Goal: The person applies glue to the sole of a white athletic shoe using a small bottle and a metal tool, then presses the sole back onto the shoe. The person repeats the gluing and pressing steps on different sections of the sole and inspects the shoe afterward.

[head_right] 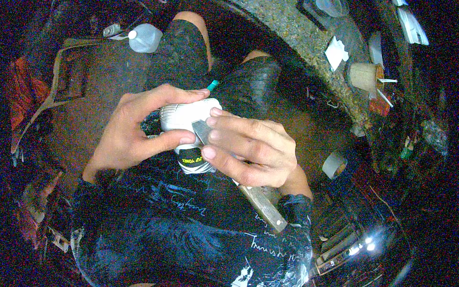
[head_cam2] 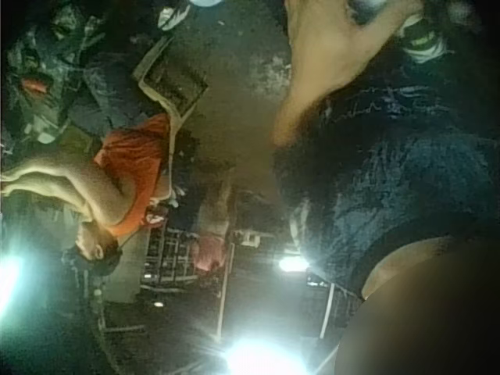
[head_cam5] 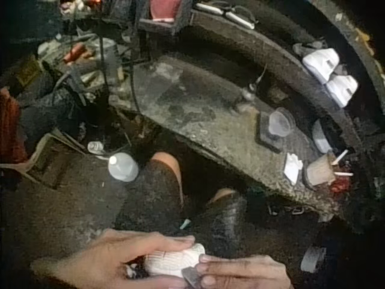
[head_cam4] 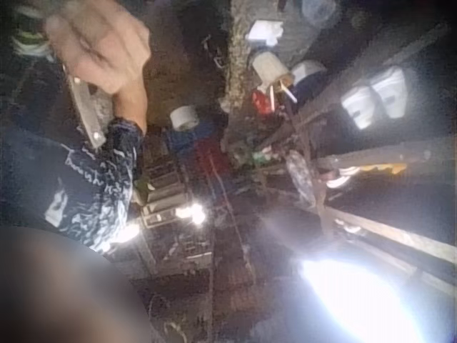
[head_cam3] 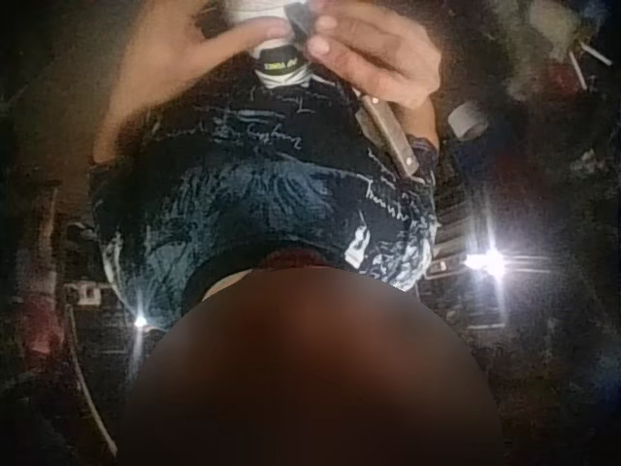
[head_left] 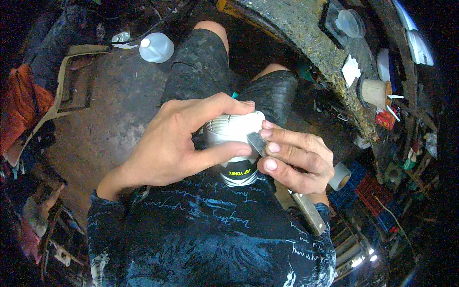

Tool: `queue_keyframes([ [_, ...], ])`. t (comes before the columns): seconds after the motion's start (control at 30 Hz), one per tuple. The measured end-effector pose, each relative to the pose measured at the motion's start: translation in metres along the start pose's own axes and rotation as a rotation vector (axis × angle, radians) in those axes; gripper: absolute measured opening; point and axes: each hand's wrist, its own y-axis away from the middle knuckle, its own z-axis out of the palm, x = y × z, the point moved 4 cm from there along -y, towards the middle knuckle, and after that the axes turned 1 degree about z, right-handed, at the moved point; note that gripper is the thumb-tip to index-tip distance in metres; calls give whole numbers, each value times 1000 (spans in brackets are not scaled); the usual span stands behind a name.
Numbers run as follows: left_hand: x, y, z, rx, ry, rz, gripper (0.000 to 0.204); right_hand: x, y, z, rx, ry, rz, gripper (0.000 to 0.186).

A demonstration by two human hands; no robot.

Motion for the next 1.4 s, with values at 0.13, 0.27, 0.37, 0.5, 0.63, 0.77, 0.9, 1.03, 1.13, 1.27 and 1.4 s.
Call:
queue_keyframes([
  [0.13, -1, 0, -1, -2, -5, 3, 50, 1, 3, 2, -4, 25, -35, 31],
  [0.27, -2, 0, 0, 2, 11, -1, 49, 4, 3, 3, -5, 38, -63, 30],
  [0.37, -2, 0, 0, -1, 8, -5, 48, 7, 3, 2, -27, 28, -84, 27],
  [0.5, -2, 0, 0, -7, 12, -9, 49, 10, 2, 1, -39, 11, -125, 24],
  [0.63, -2, 0, 0, -5, 6, -19, 50, 13, 1, 2, -66, 11, -148, 22],
  [0.77, -4, -1, -1, -10, 13, 3, 50, 15, 0, 2, -80, 7, -174, 21],
  [0.9, -5, 0, -2, -21, 9, 2, 50, 16, -2, 3, -72, 29, -210, 20],
  [1.03, -5, 0, -2, -28, 14, -4, 49, 21, -5, 2, -89, 9, -281, 20],
  [1.13, -5, -1, -3, -16, 9, -12, 50, 24, -9, 3, -77, -1, -323, 21],
  [1.27, -7, -2, -3, -41, 27, -20, 52, 25, -14, 4, -94, -2, -294, 22],
  [1.4, -8, -1, -2, -80, 76, 24, 57, 22, -18, -10, -144, -89, -158, 20],
])
